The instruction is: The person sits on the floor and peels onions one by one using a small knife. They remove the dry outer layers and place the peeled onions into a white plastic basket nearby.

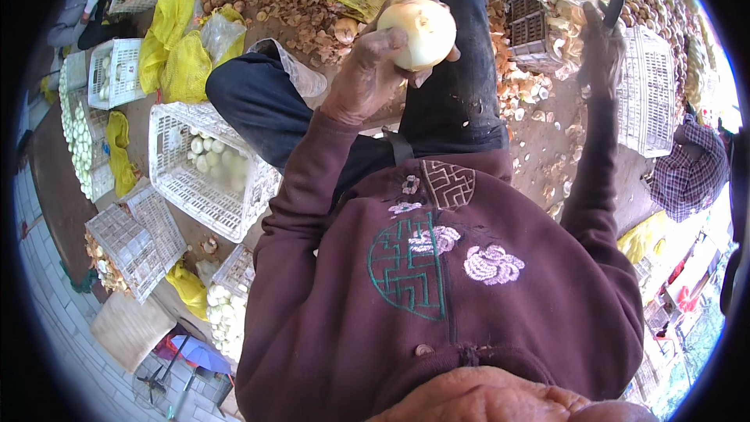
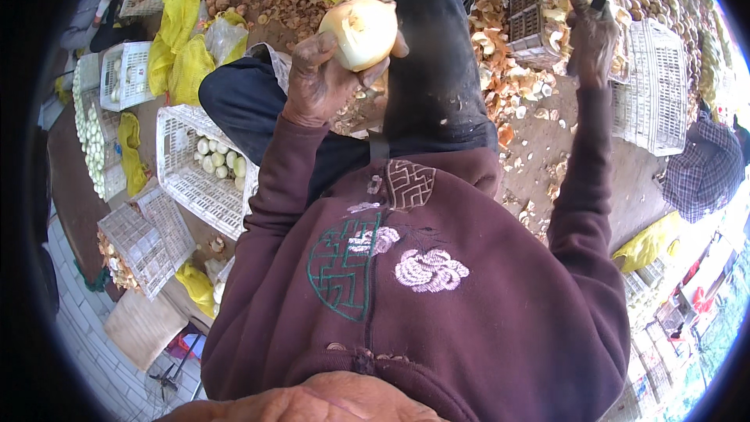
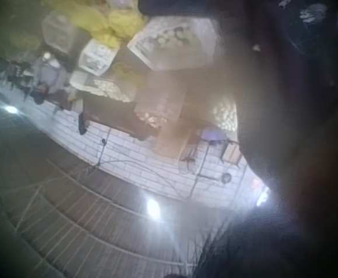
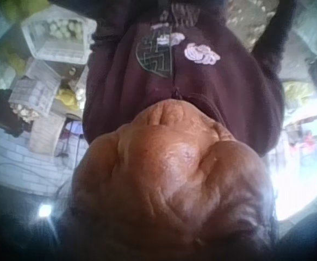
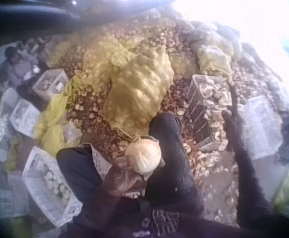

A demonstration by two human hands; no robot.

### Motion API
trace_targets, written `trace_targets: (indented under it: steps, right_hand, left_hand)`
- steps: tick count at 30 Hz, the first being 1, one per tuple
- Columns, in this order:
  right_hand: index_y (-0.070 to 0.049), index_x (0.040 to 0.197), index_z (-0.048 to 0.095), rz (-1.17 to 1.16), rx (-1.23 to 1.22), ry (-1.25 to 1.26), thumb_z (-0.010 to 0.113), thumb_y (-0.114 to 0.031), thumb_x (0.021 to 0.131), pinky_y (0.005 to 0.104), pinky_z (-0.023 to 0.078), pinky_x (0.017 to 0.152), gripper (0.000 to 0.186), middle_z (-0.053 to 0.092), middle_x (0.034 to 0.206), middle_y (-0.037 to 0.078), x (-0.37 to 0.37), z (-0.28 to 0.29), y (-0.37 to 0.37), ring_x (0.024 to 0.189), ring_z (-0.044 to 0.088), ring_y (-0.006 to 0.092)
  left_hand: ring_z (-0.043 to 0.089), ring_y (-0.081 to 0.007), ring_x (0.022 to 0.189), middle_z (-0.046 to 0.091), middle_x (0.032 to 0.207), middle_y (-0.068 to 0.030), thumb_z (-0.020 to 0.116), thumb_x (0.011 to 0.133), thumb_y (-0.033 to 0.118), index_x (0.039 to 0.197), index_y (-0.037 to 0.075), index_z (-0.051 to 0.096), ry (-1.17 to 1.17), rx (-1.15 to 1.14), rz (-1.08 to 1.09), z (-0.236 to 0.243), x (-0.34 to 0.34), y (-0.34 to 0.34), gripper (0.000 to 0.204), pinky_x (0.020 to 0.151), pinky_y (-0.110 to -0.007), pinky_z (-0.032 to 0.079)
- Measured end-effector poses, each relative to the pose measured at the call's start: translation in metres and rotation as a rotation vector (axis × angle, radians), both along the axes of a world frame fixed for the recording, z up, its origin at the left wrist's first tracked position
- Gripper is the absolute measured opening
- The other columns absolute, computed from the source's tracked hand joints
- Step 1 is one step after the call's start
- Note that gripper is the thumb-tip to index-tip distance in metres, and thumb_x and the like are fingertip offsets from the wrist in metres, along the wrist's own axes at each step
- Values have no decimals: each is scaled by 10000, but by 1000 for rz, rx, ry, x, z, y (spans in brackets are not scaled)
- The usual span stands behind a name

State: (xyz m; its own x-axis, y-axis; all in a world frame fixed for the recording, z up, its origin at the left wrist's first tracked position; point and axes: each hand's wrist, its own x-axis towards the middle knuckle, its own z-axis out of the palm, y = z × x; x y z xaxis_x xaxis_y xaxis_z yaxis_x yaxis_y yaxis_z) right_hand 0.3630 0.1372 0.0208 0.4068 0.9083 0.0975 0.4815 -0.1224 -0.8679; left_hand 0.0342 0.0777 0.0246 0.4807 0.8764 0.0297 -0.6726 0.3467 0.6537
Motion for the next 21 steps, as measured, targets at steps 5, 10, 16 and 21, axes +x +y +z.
trace_targets:
  steps: [5, 10, 16, 21]
  right_hand:
    - [-31, 1071, 560, 650, -207, 584, 499, -313, 905, 231, 423, 568, 333, 577, 760, 32, -90, -40, -56, 637, 537, 106]
    - [0, 1192, 515, 556, -103, 701, 440, -203, 940, 242, 434, 537, 332, 609, 785, 60, -141, -42, -69, 617, 550, 118]
    - [-37, 939, 666, 385, -226, 779, 635, -337, 892, 176, 365, 426, 306, 615, 707, 6, -164, 11, -69, 509, 521, 31]
    - [-29, 1093, 602, 661, -121, 373, 658, -168, 866, 252, 490, 587, 272, 672, 840, 71, -140, 9, -78, 706, 639, 117]
  left_hand:
    - [575, -150, 756, 586, 1013, -96, 561, 869, 334, 1201, 110, 461, 199, -94, 47, -6, 20, 2, 412, 600, -254, 469]
    - [560, -103, 771, 575, 990, -70, 567, 899, 349, 1136, 37, 523, 734, 244, 464, -4, 31, -10, 393, 614, -235, 471]
    - [585, -158, 768, 597, 989, -90, 784, 748, 211, 1270, 31, 331, 893, 553, 581, -18, 20, -15, 714, 742, -281, 513]
    - [483, -69, 520, 595, 794, -61, 668, 852, 305, 1158, 32, 504, 446, -126, 203, -7, 3, -29, 442, 447, -194, 380]
